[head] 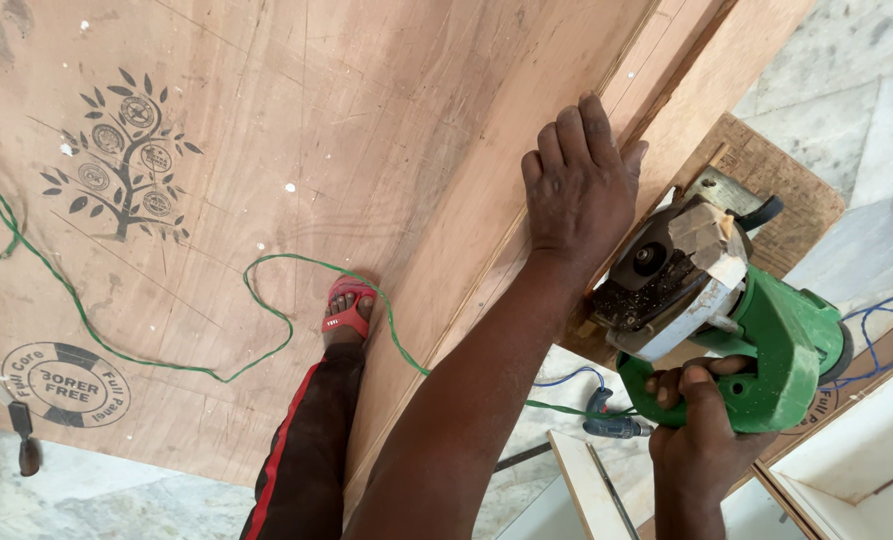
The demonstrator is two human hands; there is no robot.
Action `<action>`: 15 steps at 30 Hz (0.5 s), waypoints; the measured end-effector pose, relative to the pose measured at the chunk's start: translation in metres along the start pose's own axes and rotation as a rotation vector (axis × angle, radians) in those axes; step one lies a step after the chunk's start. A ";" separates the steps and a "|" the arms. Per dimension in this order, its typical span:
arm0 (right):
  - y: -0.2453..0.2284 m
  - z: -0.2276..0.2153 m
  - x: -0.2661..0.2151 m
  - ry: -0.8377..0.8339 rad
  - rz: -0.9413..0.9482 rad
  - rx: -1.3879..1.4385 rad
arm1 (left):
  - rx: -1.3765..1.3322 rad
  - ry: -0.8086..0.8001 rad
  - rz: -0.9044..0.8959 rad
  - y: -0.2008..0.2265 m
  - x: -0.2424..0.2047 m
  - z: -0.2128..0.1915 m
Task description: The person uses a handheld electric router to shape the edge of a long wooden plank. They guide the tool along the length of the wood, creating a groove or profile while maintaining a steady pace. The task involves continuous manipulation of the power tool to achieve a uniform finish on the wood's edge.
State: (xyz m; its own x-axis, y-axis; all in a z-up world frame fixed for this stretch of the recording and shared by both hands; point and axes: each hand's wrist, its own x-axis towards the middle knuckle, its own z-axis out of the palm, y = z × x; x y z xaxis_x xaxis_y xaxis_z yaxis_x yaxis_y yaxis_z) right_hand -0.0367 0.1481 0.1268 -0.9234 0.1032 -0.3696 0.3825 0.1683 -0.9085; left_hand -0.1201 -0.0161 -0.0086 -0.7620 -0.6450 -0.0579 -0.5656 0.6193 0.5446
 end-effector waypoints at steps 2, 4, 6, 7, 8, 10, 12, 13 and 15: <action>-0.001 0.001 0.002 0.001 -0.001 -0.004 | 0.007 0.005 -0.003 0.001 0.000 0.001; -0.001 0.001 0.003 -0.006 -0.005 0.005 | 0.011 0.002 0.002 0.000 0.000 0.001; -0.002 0.002 0.005 -0.013 -0.009 0.015 | 0.013 0.002 0.018 -0.001 0.000 0.002; -0.002 0.002 0.006 -0.016 -0.011 0.021 | 0.014 0.004 0.032 -0.001 0.000 0.002; -0.003 0.002 0.006 -0.016 -0.011 0.014 | 0.014 0.005 0.046 -0.001 -0.001 0.002; -0.003 0.002 0.007 -0.013 -0.013 0.001 | 0.013 0.004 0.046 -0.001 -0.001 0.002; -0.003 0.002 0.009 -0.015 -0.019 0.009 | 0.010 0.001 0.043 0.000 -0.001 0.001; -0.004 0.002 0.010 -0.016 -0.023 0.012 | 0.009 -0.001 0.040 0.000 0.000 0.001; -0.005 0.003 0.012 -0.017 -0.023 0.002 | 0.008 0.002 0.036 0.001 0.001 -0.001</action>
